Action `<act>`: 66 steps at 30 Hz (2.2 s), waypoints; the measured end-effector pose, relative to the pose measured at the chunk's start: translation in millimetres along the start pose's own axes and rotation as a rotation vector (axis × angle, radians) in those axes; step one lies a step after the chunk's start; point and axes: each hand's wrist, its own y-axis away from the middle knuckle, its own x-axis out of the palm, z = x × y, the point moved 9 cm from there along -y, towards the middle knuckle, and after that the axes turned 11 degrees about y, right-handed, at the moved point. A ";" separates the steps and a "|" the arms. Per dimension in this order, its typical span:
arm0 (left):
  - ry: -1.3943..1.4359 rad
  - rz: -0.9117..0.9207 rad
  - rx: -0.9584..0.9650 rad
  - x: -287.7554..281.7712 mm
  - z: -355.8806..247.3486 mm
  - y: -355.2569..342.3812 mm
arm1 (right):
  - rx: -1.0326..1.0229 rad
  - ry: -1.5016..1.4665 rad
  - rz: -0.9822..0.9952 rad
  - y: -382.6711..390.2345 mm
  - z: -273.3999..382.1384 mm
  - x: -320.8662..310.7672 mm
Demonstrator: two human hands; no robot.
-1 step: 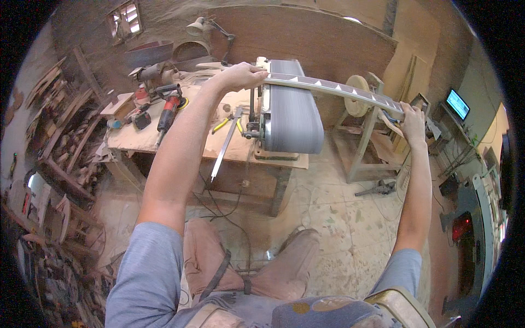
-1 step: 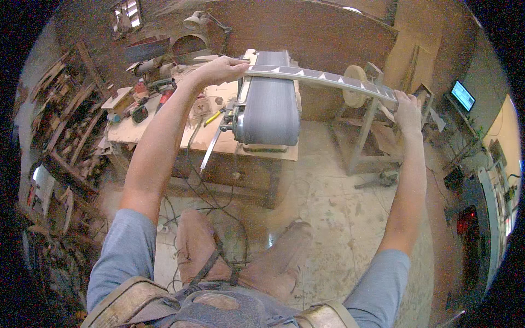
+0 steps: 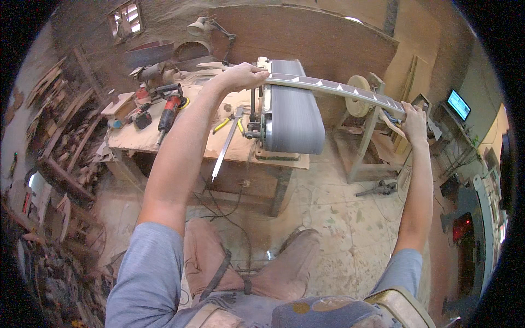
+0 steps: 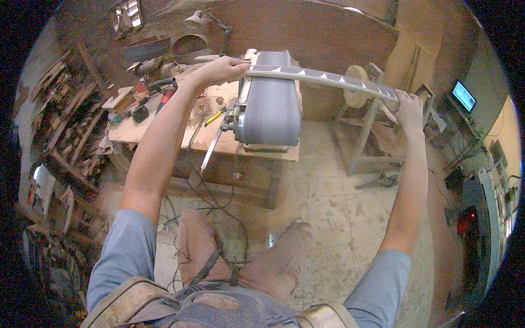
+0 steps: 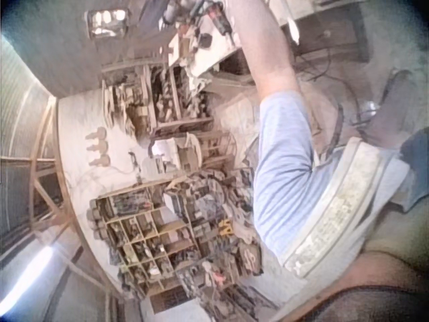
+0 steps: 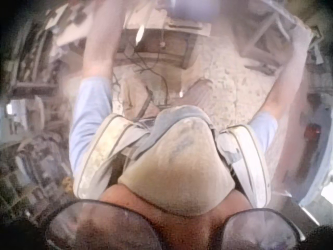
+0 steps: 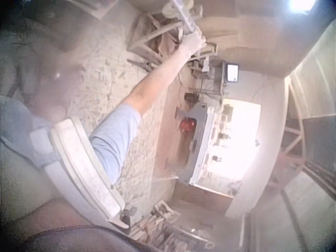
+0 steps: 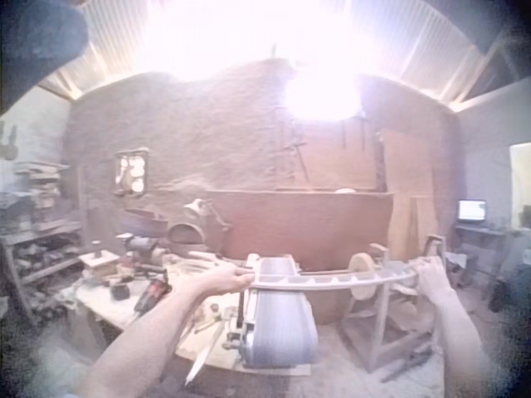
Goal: The person sands the back and fretboard of a guitar neck, first using a handheld power sander and then a stationary belt sander.
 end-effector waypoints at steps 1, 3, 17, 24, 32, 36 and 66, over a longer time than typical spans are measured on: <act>0.020 0.013 0.009 0.7 0.6 1.4 | -0.013 0.015 0.010 -1.8 0.7 -2.1; 0.004 0.000 0.011 -2.3 3.5 4.1 | -0.025 0.026 0.012 -5.9 2.3 1.9; 0.045 -0.006 0.162 -32.0 45.6 -0.7 | -0.076 -0.025 -0.082 -22.8 45.1 -4.0; 0.106 0.032 0.133 -39.1 48.5 12.4 | -0.080 0.005 -0.096 -29.1 58.0 -1.0; 0.141 -0.006 0.042 -57.1 66.9 25.3 | -0.089 0.073 -0.044 -32.8 83.1 -13.0; 0.087 -0.031 0.048 -59.5 61.5 32.0 | -0.089 0.109 -0.035 -33.9 86.0 -11.2; 0.097 -0.004 0.015 -93.3 80.3 71.5 | -0.085 -0.002 -0.029 -38.3 139.3 -43.6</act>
